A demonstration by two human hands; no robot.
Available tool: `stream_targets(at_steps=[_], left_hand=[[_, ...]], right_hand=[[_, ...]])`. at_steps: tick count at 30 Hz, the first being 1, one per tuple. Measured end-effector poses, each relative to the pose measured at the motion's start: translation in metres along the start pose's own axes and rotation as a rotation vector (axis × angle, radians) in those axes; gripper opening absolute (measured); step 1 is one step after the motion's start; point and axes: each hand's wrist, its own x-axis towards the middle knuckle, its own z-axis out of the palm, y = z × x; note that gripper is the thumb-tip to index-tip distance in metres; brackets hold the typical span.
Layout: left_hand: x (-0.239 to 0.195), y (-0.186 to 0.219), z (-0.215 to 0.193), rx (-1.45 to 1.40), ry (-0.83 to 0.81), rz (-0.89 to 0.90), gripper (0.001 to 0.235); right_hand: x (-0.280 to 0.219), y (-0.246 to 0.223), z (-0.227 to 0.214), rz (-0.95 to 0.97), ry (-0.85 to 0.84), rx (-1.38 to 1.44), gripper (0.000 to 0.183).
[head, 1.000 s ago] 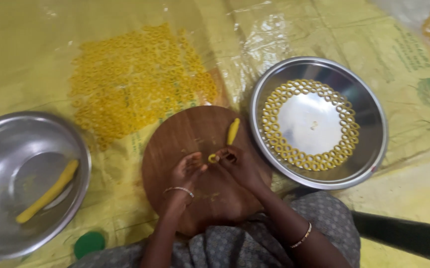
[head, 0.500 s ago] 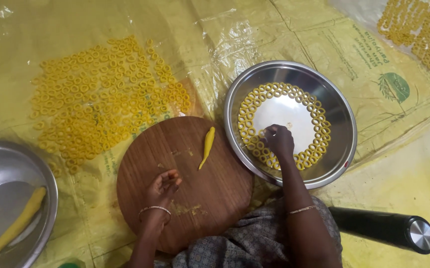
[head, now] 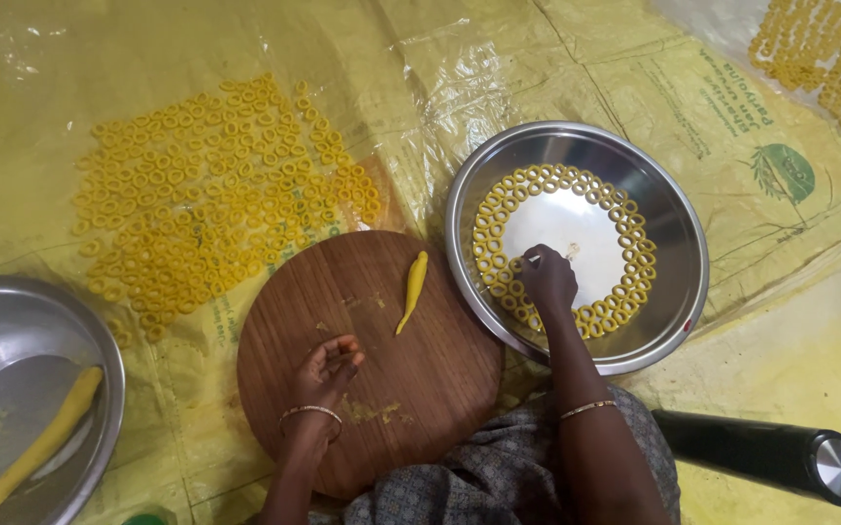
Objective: The person rolls a yellow dough log on a wooden board, pinches off small pieces, and shapes them into rings. The finished rings are placed into a metal tray.
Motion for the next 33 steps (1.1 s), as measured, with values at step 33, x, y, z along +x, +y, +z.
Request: stream_targets(at_steps=[33], left_hand=[[0.019,-0.018,-0.005,-0.008,0.000,0.030,0.035]], right_hand=[[-0.122,0.030,-0.062,-0.458,-0.048,-0.253,0.037]])
